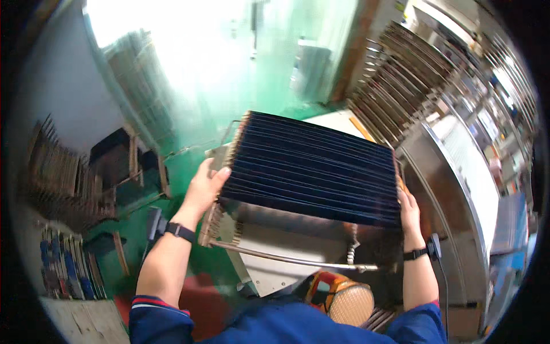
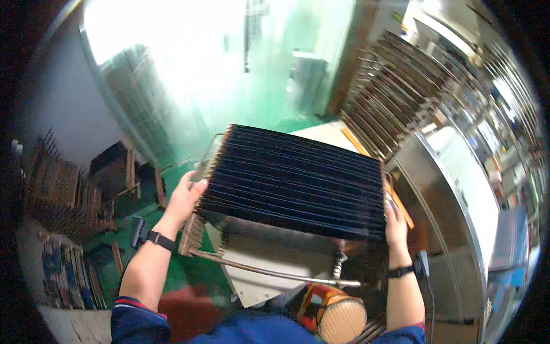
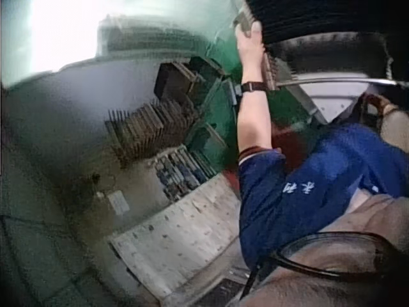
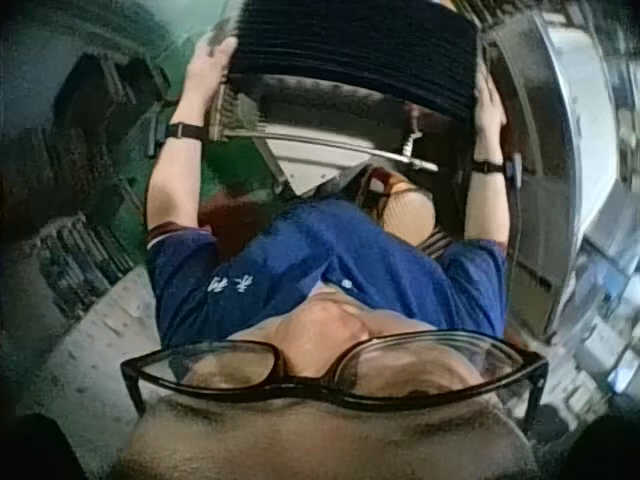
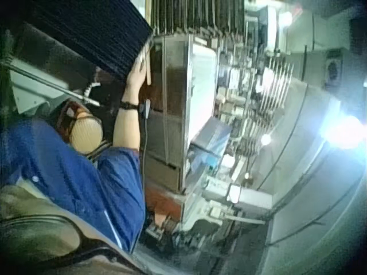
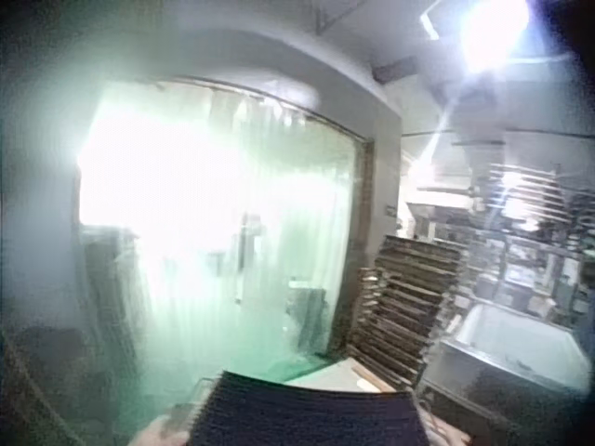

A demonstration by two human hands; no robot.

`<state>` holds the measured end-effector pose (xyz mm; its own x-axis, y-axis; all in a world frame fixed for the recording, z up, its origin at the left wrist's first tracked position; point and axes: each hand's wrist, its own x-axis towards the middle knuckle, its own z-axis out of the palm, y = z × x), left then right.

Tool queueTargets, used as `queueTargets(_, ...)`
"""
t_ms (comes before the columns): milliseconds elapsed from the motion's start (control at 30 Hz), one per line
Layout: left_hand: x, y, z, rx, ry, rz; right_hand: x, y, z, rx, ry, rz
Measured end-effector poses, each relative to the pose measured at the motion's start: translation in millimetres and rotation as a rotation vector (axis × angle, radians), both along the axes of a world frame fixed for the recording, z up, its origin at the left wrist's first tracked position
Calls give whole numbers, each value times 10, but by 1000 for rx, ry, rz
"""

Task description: Marking labels and then placing large printed circuit board sheets into a specialized storage rack.

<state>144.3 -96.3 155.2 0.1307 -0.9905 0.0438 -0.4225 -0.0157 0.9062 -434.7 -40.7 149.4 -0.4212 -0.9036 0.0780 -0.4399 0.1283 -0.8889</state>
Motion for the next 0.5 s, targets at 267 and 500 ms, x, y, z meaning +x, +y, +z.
queueTargets(267,-52,34,231,97,-109,-32,-155,169,-102,-10,38,-20)
queueTargets(500,122,-281,158,42,-77,-210,356,823,-153,-16,59,-217)
